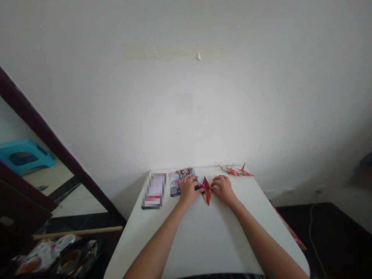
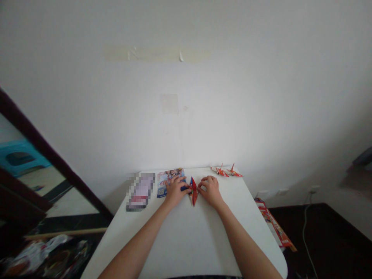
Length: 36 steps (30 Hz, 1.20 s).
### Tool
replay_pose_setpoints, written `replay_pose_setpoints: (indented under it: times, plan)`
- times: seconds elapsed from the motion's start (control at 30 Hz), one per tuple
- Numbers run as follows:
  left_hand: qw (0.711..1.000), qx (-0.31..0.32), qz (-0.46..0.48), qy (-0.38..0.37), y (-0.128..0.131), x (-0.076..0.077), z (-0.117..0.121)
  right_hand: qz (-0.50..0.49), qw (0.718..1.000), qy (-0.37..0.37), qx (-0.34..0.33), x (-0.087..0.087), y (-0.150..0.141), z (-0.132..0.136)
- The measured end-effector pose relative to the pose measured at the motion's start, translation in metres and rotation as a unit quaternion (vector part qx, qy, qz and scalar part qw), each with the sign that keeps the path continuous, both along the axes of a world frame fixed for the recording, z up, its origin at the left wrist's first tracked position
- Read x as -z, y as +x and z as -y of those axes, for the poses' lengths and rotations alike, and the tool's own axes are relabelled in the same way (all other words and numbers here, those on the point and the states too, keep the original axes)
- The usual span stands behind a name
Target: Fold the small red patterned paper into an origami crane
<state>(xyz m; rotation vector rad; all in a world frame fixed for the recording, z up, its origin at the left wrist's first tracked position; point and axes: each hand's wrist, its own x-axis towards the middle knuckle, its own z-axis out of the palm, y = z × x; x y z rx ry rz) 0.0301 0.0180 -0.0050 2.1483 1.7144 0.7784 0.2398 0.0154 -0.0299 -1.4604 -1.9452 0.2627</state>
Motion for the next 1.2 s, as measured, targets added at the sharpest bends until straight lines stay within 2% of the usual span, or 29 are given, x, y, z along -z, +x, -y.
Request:
replay_pose_setpoints:
  times: [0.3, 0.73, 0.97, 1.2]
  plan:
    - [1.000, -0.014, 0.004, -0.010, -0.001, -0.005, 0.001, 0.008, 1.000, -0.006, 0.010, -0.001, -0.002, 0.001]
    - [0.999, -0.010, -0.018, -0.031, -0.006, -0.001, -0.002, 0.022, 1.000, -0.008, 0.000, -0.003, -0.002, 0.003]
    - [0.999, -0.014, -0.027, -0.039, -0.008, -0.010, 0.001, 0.021, 1.000, -0.005, 0.000, -0.003, -0.002, 0.003]
    - [0.997, 0.022, -0.042, -0.059, -0.010, -0.015, 0.001, 0.021, 1.000, -0.007, 0.006, -0.003, -0.002, 0.003]
